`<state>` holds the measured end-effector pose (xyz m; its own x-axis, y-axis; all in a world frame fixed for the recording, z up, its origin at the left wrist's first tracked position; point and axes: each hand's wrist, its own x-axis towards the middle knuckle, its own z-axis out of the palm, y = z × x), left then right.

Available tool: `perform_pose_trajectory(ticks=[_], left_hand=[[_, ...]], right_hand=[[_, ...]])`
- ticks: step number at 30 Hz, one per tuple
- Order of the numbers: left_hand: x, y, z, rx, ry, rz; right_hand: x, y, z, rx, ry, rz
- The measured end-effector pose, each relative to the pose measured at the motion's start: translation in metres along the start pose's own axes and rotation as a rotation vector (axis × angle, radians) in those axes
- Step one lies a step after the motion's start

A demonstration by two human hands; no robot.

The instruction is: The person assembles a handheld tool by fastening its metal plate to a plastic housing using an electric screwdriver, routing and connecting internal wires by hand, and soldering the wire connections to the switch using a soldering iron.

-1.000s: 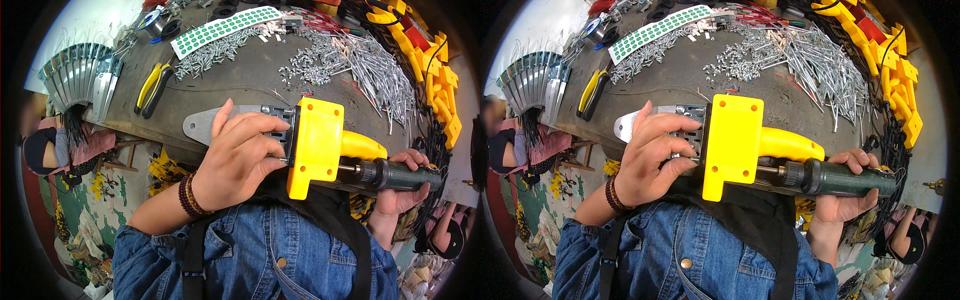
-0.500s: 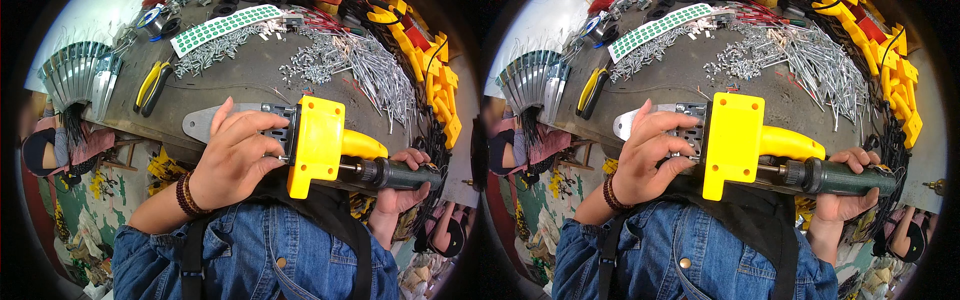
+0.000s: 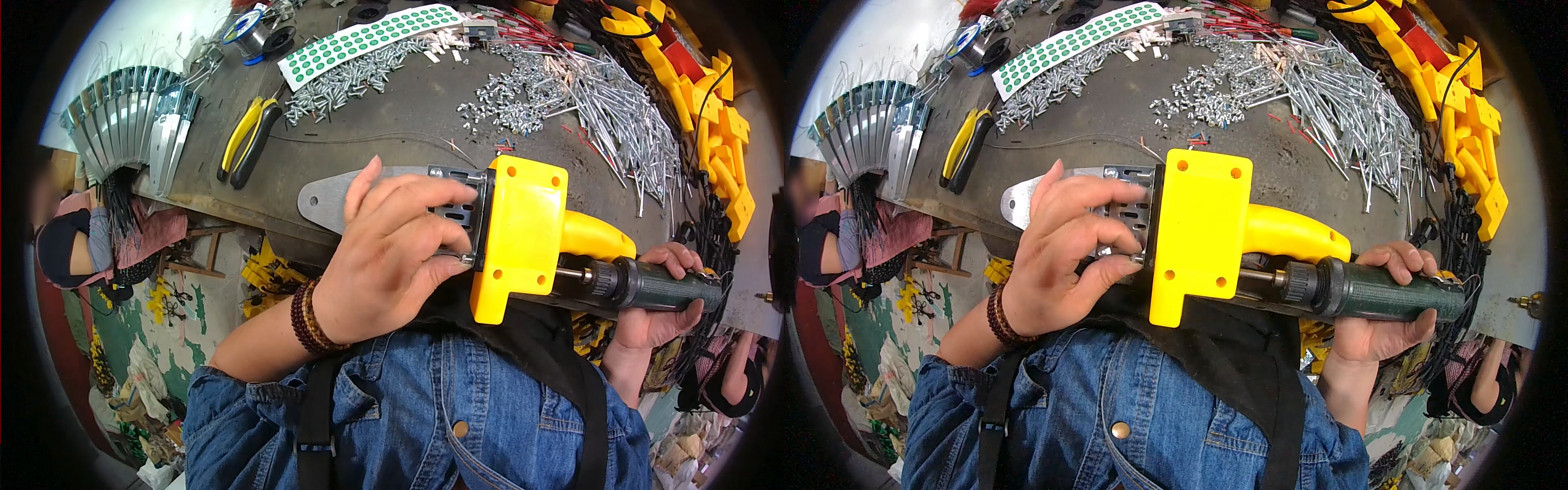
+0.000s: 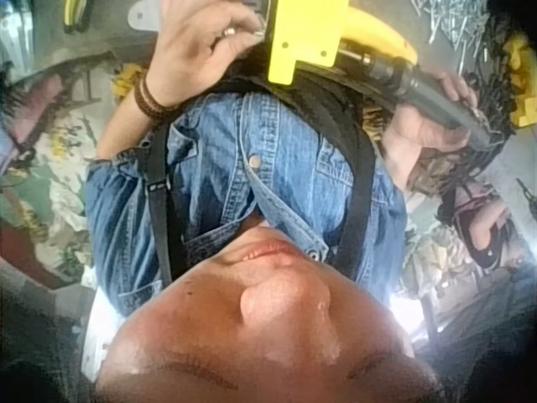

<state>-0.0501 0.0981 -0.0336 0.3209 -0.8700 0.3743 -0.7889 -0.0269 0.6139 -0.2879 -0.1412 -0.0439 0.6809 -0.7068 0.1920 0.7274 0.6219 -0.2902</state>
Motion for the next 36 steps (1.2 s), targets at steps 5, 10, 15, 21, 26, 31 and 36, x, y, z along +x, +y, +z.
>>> perform_pose_trajectory(ticks=[5, 10, 15, 21, 26, 31, 36], left_hand=[[-0.003, 0.001, 0.001, 0.045, 0.0, 0.01], [-0.004, 0.001, 0.002, 0.072, -0.013, 0.037], [-0.007, -0.008, 0.011, 0.009, 0.091, 0.131], [-0.004, -0.007, 0.016, 0.073, 0.166, 0.136], [-0.001, -0.004, 0.021, 0.055, 0.17, 0.129], [-0.006, -0.001, 0.013, 0.042, 0.101, 0.11], [0.008, 0.001, -0.001, 0.184, 0.009, 0.074]], right_hand=[[-0.002, 0.001, -0.001, -0.001, 0.012, -0.008], [-0.005, 0.0, -0.005, -0.014, -0.005, -0.017], [-0.004, 0.003, -0.011, -0.002, -0.035, -0.023], [-0.002, 0.001, -0.018, -0.018, -0.039, -0.058], [-0.006, -0.007, -0.025, 0.004, -0.116, -0.047], [0.006, -0.031, 0.0, -0.141, -0.343, 0.125], [0.05, -0.159, 0.028, -0.328, -0.016, 0.145]])
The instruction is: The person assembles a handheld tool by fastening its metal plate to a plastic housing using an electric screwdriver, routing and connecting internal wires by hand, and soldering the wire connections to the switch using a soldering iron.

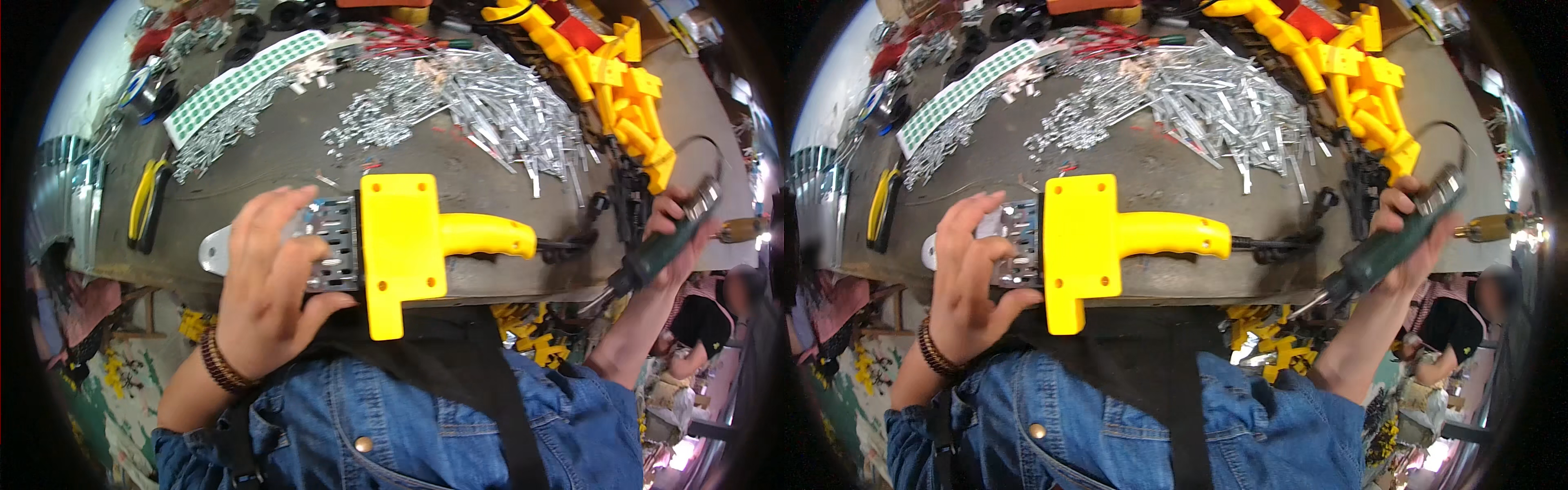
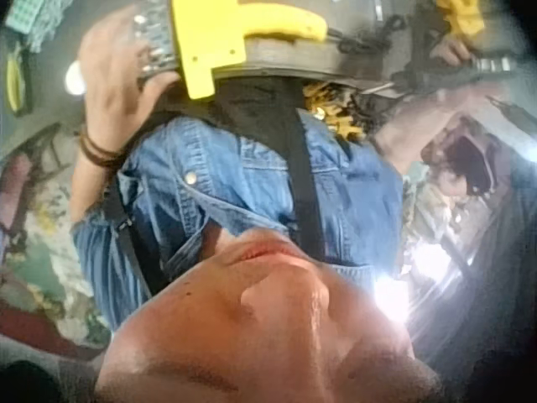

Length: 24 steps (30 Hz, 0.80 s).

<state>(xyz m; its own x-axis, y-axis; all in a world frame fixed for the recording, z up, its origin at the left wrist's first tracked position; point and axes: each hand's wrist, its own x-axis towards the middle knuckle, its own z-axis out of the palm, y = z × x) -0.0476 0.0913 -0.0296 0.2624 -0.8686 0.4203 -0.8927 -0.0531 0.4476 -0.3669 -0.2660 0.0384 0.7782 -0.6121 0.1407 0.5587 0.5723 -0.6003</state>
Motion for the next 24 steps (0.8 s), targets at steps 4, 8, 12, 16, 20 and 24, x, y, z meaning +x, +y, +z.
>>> perform_pose_trajectory(ticks=[4, 8, 12, 16, 20, 24], left_hand=[[0.02, 0.002, -0.011, -0.001, -0.134, 0.038], [0.021, -0.009, -0.012, -0.041, -0.101, 0.061], [0.02, -0.006, -0.024, -0.046, -0.069, 0.047], [0.024, -0.017, -0.061, -0.36, -0.211, -0.167], [-0.003, -0.06, -0.07, -0.787, -0.04, -0.494], [-0.037, -0.081, -0.063, -0.874, 0.237, -0.629]], right_hand=[[0.041, -0.11, -0.051, -0.924, 0.633, -0.113], [0.043, -0.035, -0.022, -2.576, -0.199, -0.199], [0.038, 0.006, -0.016, -2.621, -0.541, 0.001], [0.083, 0.019, 0.01, -2.463, -0.442, -0.214], [0.154, 0.109, 0.05, -1.687, -0.48, -0.079], [0.224, 0.2, 0.107, -1.282, -0.453, -0.004]])
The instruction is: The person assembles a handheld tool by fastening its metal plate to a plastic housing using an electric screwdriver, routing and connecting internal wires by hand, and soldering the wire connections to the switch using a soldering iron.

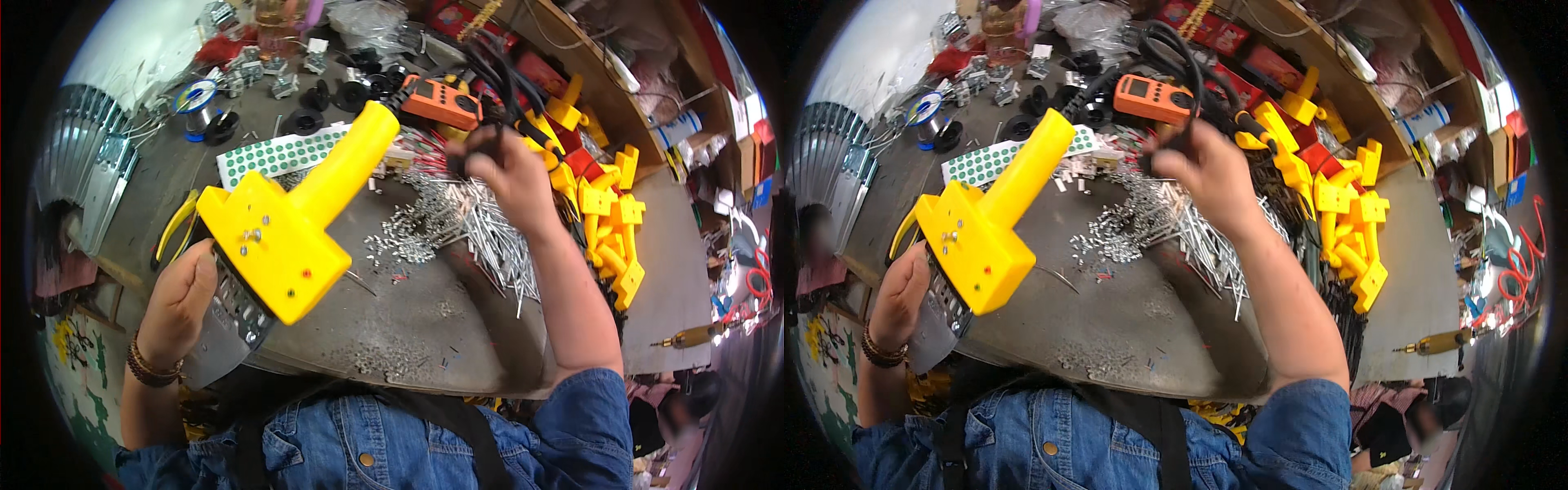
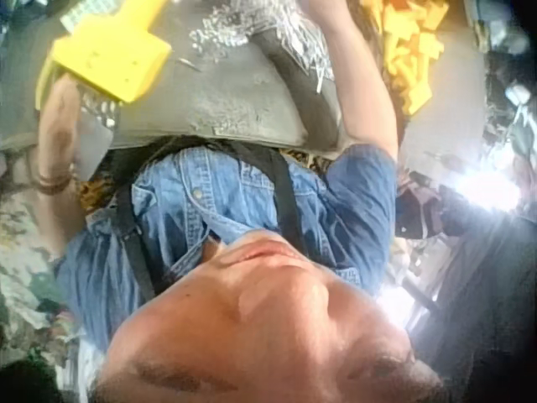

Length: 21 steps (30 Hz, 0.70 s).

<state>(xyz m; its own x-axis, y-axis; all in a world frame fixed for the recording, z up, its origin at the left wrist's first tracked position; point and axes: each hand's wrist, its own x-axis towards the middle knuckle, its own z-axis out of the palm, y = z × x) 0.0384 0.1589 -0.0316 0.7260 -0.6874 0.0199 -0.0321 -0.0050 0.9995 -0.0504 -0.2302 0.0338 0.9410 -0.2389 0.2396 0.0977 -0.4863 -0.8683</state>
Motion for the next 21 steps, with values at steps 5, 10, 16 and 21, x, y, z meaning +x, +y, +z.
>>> perform_pose_trajectory(ticks=[5, 10, 16, 21], left_hand=[[0.014, 0.011, 0.02, 0.626, 0.109, 0.193], [0.017, 0.012, 0.025, 0.807, 0.081, 0.197], [-0.001, 0.014, 0.023, 0.968, 0.04, 0.242], [-0.014, 0.016, 0.033, 1.039, 0.0, 0.213]], right_hand=[[0.104, 0.04, -0.031, -0.577, 0.278, -0.154], [0.114, 0.064, -0.032, -0.657, 0.336, -0.024], [0.119, 0.058, -0.025, -0.667, 0.364, 0.012], [0.119, 0.068, -0.022, -0.696, 0.379, 0.058]])
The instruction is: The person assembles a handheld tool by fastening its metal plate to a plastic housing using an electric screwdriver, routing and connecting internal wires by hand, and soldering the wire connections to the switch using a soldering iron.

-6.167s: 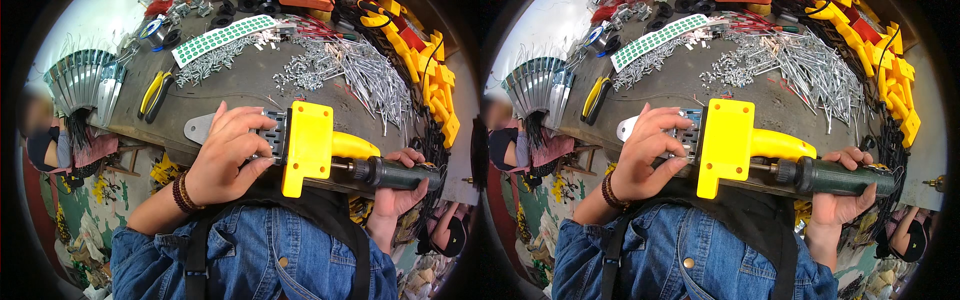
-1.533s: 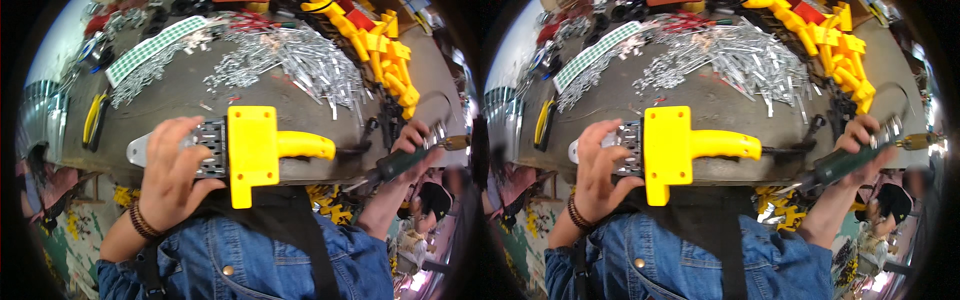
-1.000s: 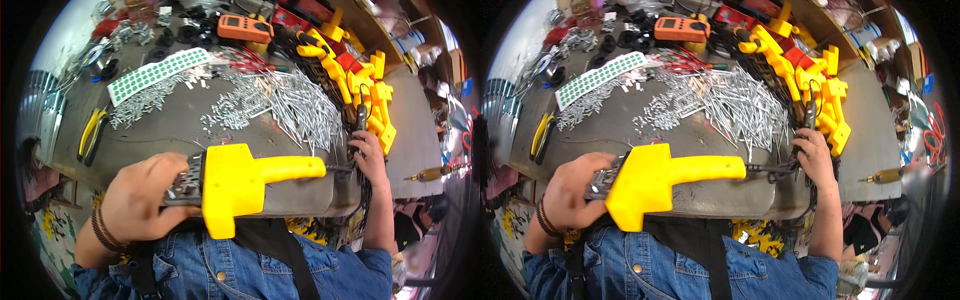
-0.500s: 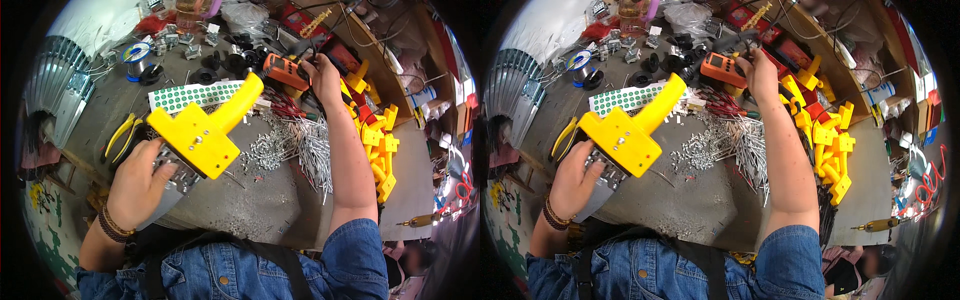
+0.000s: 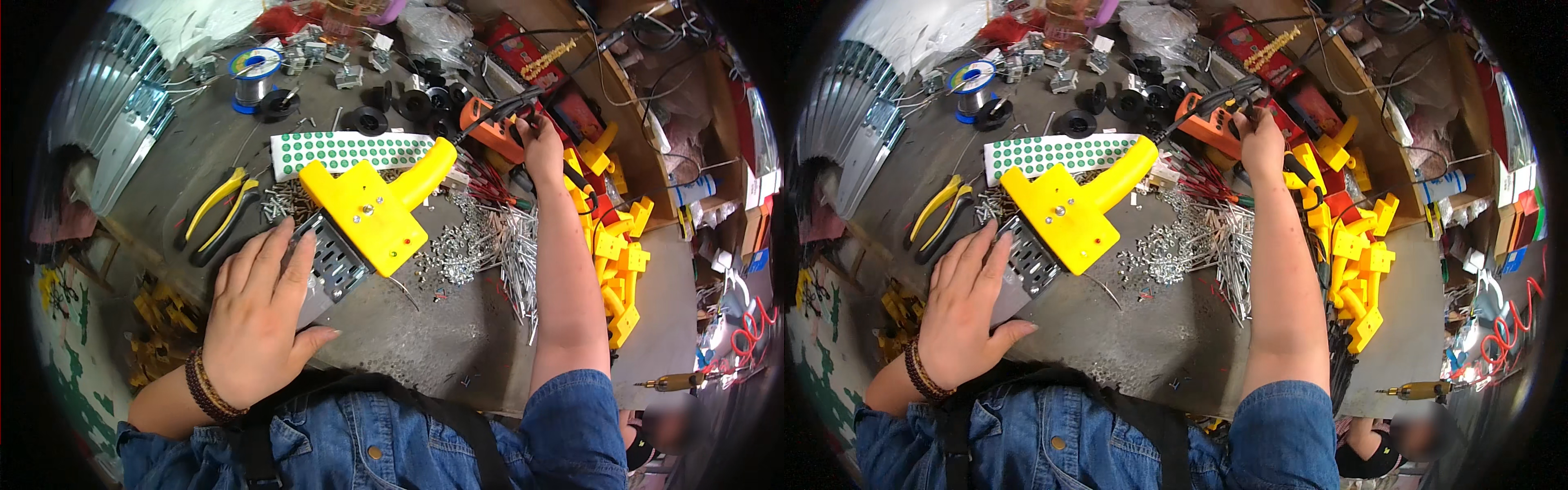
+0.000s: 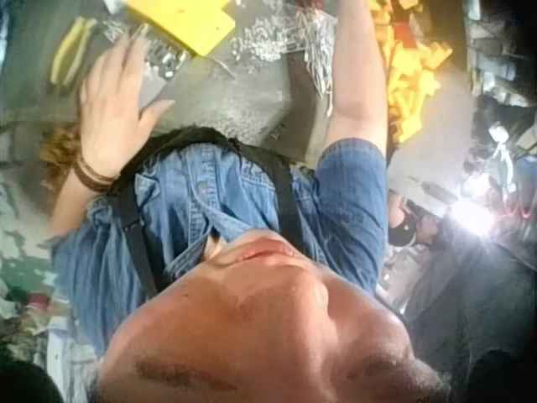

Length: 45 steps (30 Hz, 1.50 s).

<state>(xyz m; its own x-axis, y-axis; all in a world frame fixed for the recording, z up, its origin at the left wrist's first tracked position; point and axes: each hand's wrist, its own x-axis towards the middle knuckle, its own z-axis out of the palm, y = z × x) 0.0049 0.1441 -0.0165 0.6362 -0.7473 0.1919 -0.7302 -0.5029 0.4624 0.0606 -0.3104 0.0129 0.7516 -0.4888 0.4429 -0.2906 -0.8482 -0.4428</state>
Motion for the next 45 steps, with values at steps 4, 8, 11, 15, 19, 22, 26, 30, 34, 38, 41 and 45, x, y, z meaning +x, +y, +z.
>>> perform_pose_trajectory(ticks=[4, 8, 11, 15, 19, 22, 26, 30, 34, 38, 41, 45], left_hand=[[-0.008, -0.008, -0.001, -0.026, 0.023, 0.009], [-0.016, -0.014, 0.0, -0.071, 0.085, 0.044], [-0.015, -0.015, -0.011, -0.082, 0.145, 0.083], [-0.011, -0.022, -0.019, -0.168, 0.2, 0.15], [-0.011, -0.033, -0.018, -0.59, 0.257, 0.017], [0.004, -0.021, -0.02, -0.856, 0.296, -0.06], [0.014, -0.016, -0.019, -1.168, 0.257, -0.068], [0.015, -0.007, -0.017, -1.408, 0.239, -0.085], [0.012, -0.009, -0.013, -1.317, 0.201, -0.053], [0.012, -0.008, -0.01, -1.299, 0.226, -0.08], [0.013, -0.013, -0.002, -0.665, 0.593, 0.33], [0.0, -0.011, -0.009, -0.169, 0.421, 0.465]], right_hand=[[-0.002, -0.008, -0.007, -0.013, 0.229, -0.25], [-0.042, -0.144, 0.012, -0.047, -0.085, -0.424], [-0.037, -0.194, 0.059, -0.58, -0.467, -0.414], [-0.024, -0.166, 0.077, -0.261, -0.457, -0.391], [-0.065, -0.189, 0.028, 0.45, -0.57, -0.226], [-0.12, -0.218, -0.011, 0.77, -0.741, -0.142], [-0.155, -0.226, -0.029, 0.858, -0.842, -0.083], [-0.155, -0.205, -0.024, 1.024, -0.919, 0.057], [-0.166, -0.2, -0.018, 1.157, -1.167, 0.228], [-0.168, -0.207, -0.022, 1.276, -1.205, 0.333], [-0.156, -0.205, -0.026, 1.03, -1.32, 0.2], [-0.148, -0.203, -0.029, 0.78, -1.415, -0.025]])
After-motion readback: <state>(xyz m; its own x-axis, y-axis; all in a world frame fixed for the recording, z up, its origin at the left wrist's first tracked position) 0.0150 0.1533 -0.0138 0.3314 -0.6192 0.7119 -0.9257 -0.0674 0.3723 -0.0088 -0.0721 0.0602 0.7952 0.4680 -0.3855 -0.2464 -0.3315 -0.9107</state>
